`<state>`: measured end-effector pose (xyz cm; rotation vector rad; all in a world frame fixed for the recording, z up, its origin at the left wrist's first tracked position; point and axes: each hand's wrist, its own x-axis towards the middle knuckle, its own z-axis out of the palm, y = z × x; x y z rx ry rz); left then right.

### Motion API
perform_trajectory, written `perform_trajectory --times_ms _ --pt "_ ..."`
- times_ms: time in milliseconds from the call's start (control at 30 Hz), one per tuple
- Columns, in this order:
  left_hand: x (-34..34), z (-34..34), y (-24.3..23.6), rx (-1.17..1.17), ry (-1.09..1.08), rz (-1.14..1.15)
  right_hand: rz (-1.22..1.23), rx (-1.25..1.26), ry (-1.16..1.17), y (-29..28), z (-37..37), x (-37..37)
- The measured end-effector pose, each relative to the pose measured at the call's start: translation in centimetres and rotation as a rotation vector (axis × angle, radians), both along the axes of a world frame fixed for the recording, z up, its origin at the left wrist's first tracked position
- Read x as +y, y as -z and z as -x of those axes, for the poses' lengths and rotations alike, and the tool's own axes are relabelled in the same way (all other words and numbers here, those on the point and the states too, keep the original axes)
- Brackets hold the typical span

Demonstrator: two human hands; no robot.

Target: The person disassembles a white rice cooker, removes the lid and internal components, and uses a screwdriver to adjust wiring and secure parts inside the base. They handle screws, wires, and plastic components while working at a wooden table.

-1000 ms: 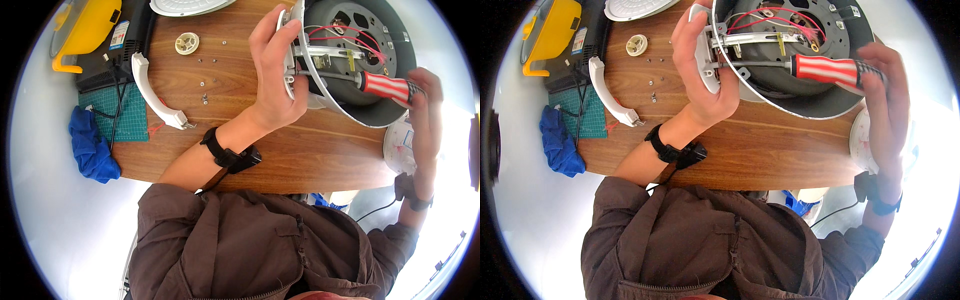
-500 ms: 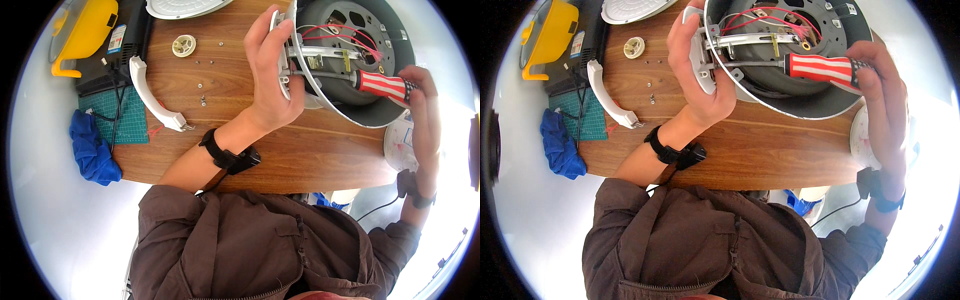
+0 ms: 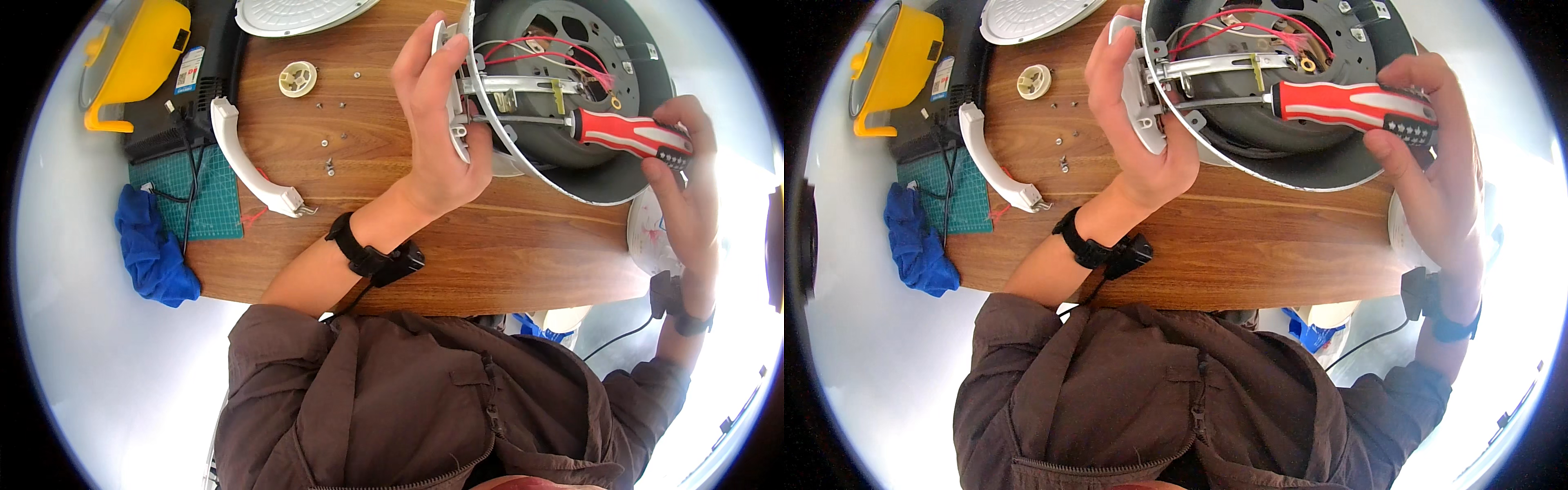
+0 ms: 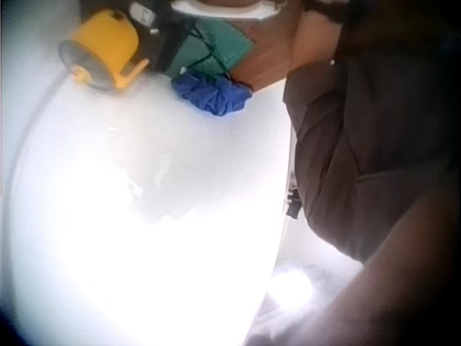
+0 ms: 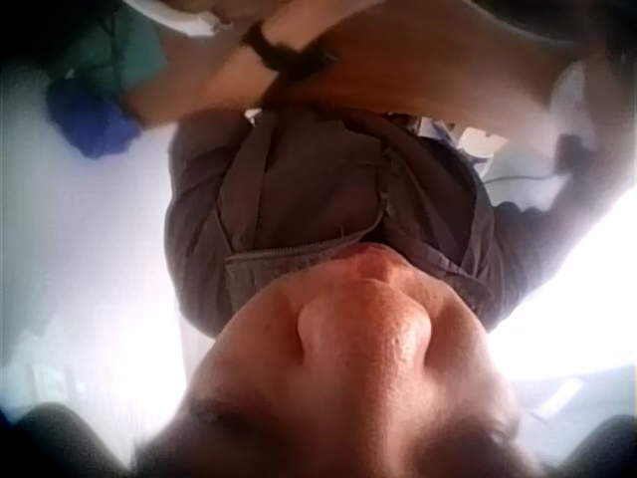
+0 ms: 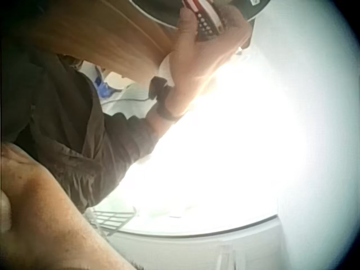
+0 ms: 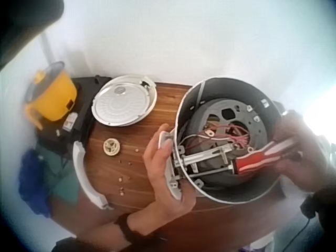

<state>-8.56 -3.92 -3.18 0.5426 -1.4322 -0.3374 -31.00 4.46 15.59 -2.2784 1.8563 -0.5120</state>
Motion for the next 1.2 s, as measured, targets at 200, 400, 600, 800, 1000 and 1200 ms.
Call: perform_trajectory --times_ms 200,400,600,800,1000,1200 --pt "0.1 -0.2 -0.1 -0.012 0.019 0.003 -0.443 -0.082 0.058 -2.2 1.4 -0.7" --pt "1.5 -0.7 -1.5 -0.026 0.128 -0.109 -0.014 -0.034 -0.141 -1.0 1.2 -0.4" --pt "1.7 -0.8 -1.3 0.0 0.173 -0.143 -0.255 -0.021 -0.078 -2.1 0.9 -0.3" --pt "1.8 -0.9 -1.5 -0.012 0.19 -0.163 -0.005 -0.08 -0.125 -0.4 0.2 0.1" --pt "1.0 -0.5 -0.7 0.018 0.131 -0.092 -0.025 0.042 -0.194 -1.2 0.5 -0.7" --pt "1.5 -0.8 -0.6 0.023 0.229 -0.125 -0.178 -0.018 -0.161 -1.3 0.5 -0.5"
